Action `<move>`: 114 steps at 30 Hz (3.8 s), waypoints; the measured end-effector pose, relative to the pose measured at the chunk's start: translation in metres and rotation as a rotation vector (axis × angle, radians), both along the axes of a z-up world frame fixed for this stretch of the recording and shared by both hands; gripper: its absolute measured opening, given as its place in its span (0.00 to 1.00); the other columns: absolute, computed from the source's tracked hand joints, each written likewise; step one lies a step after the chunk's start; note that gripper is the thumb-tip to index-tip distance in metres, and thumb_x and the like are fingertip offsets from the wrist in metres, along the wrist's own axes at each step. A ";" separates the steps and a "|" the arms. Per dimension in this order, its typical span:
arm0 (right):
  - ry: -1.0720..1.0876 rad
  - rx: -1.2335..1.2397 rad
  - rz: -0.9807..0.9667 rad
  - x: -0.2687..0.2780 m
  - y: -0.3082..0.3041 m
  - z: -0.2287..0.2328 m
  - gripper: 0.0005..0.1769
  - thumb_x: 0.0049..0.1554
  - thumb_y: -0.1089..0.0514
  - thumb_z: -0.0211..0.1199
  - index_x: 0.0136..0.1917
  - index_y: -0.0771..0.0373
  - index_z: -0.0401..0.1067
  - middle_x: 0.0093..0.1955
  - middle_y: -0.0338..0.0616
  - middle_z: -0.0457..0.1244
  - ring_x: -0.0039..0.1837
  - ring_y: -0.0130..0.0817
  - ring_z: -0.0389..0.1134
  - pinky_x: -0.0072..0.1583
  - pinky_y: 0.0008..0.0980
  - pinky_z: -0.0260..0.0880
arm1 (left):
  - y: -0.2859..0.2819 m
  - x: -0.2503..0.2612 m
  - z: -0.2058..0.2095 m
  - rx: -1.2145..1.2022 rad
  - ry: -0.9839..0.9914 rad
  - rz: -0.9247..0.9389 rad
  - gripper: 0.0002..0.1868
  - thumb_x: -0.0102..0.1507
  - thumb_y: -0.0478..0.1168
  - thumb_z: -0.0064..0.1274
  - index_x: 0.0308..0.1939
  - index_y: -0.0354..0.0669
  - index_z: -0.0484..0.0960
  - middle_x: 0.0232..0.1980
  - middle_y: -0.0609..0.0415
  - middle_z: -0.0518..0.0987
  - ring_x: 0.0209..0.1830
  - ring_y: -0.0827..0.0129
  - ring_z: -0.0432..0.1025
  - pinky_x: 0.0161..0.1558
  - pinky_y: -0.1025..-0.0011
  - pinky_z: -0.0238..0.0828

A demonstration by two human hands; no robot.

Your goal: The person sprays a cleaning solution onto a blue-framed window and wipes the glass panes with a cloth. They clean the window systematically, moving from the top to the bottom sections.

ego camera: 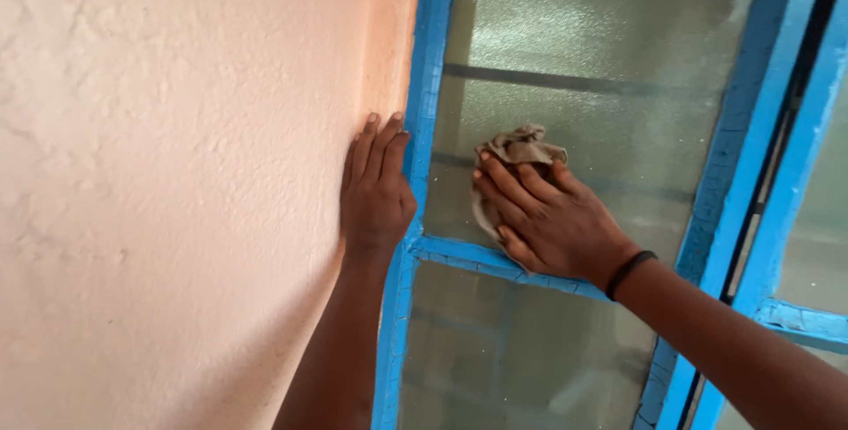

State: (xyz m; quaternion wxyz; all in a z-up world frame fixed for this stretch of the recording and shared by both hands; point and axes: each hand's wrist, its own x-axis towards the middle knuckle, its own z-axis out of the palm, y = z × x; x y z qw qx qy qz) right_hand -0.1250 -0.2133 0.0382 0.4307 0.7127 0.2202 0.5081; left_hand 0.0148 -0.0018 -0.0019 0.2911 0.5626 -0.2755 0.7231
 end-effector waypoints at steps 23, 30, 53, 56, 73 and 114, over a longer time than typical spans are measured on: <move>-0.459 0.160 0.100 0.018 -0.098 0.123 0.37 0.62 0.39 0.47 0.73 0.69 0.62 0.71 0.61 0.53 0.73 0.57 0.51 0.70 0.60 0.49 | 0.000 0.000 -0.004 0.015 0.015 0.013 0.22 0.63 0.27 0.40 0.60 0.37 0.77 0.73 0.50 0.73 0.78 0.50 0.61 0.77 0.51 0.56; -0.605 0.050 -0.082 -0.026 -0.155 0.118 0.34 0.63 0.43 0.47 0.73 0.69 0.61 0.70 0.58 0.54 0.74 0.52 0.52 0.72 0.54 0.47 | -0.003 -0.001 -0.002 0.009 0.023 0.028 0.22 0.63 0.27 0.39 0.59 0.38 0.78 0.73 0.52 0.73 0.79 0.51 0.61 0.78 0.51 0.56; -0.611 0.381 -0.344 -0.042 -0.099 -0.002 0.38 0.58 0.40 0.49 0.74 0.64 0.68 0.70 0.49 0.61 0.74 0.43 0.59 0.73 0.50 0.50 | -0.004 -0.004 0.001 0.014 0.027 0.053 0.22 0.62 0.26 0.39 0.58 0.37 0.78 0.72 0.51 0.74 0.78 0.50 0.61 0.77 0.51 0.56; -0.539 0.451 -0.264 -0.041 -0.098 -0.019 0.37 0.60 0.41 0.52 0.76 0.65 0.69 0.75 0.52 0.60 0.77 0.47 0.58 0.77 0.55 0.47 | -0.004 -0.005 0.000 0.019 0.021 0.052 0.21 0.63 0.26 0.38 0.58 0.36 0.77 0.72 0.50 0.74 0.79 0.49 0.61 0.77 0.52 0.56; -0.328 0.470 -0.356 -0.053 -0.079 -0.061 0.41 0.62 0.43 0.42 0.81 0.68 0.54 0.83 0.59 0.47 0.77 0.53 0.55 0.75 0.56 0.45 | -0.003 -0.002 -0.001 0.026 0.010 0.060 0.21 0.64 0.25 0.38 0.59 0.35 0.77 0.72 0.49 0.74 0.79 0.50 0.60 0.78 0.53 0.56; -0.121 0.483 -0.132 -0.022 -0.036 -0.071 0.38 0.62 0.42 0.45 0.82 0.54 0.49 0.84 0.44 0.44 0.77 0.49 0.54 0.69 0.62 0.53 | 0.001 -0.009 0.000 0.079 0.008 -0.013 0.23 0.61 0.25 0.38 0.60 0.33 0.77 0.73 0.45 0.74 0.79 0.44 0.60 0.78 0.53 0.55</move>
